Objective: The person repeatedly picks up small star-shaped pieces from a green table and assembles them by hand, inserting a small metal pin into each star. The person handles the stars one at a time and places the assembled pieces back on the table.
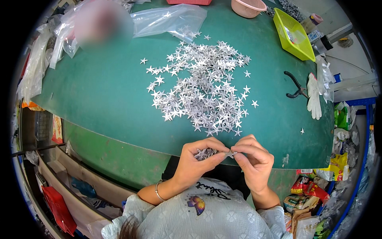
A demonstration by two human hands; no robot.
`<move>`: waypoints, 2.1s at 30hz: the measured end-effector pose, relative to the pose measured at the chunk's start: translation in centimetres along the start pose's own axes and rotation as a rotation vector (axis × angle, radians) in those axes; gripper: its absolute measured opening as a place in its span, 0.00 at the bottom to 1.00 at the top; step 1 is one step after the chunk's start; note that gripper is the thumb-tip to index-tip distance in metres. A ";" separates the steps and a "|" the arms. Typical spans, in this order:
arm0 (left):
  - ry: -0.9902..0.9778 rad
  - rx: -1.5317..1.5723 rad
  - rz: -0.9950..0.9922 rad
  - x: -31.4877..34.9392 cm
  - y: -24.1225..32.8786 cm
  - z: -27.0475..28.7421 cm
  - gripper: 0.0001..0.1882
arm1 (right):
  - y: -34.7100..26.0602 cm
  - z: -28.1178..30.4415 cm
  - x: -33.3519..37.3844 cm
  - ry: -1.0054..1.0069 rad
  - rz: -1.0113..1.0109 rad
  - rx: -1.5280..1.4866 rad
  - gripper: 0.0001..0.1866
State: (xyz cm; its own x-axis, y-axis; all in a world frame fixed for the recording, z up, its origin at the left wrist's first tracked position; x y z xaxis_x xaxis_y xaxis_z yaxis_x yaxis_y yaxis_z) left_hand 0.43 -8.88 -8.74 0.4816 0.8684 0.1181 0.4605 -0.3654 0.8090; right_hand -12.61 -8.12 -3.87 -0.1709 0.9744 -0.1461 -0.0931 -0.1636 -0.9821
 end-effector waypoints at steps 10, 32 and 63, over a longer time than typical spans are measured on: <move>-0.002 -0.027 0.022 0.2 0.1 0.1 0.05 | -0.3 -0.1 0.0 -0.008 0.020 0.006 0.10; -0.056 -0.188 -0.136 0.1 1.6 -0.5 0.06 | -0.6 -0.4 0.1 -0.075 0.046 -0.068 0.10; -0.063 -0.206 -0.168 0.2 2.0 -0.7 0.14 | 1.0 0.0 1.0 0.099 -0.037 -0.146 0.05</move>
State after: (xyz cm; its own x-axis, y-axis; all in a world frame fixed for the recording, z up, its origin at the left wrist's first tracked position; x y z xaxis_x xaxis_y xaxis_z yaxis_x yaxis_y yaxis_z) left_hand 0.97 -9.25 -6.70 0.4602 0.8859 -0.0583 0.3792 -0.1368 0.9152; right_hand -12.87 -7.30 -5.05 -0.0721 0.9909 -0.1138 0.0473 -0.1105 -0.9927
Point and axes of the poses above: each hand's wrist, its own x-axis away from the middle knuckle, its own z-axis out of the back of the hand, y = z × x, the point moved 7 cm from there along -x, towards the middle knuckle, and after that the axes turned 8 degrees about -y, right-handed, at the moved point
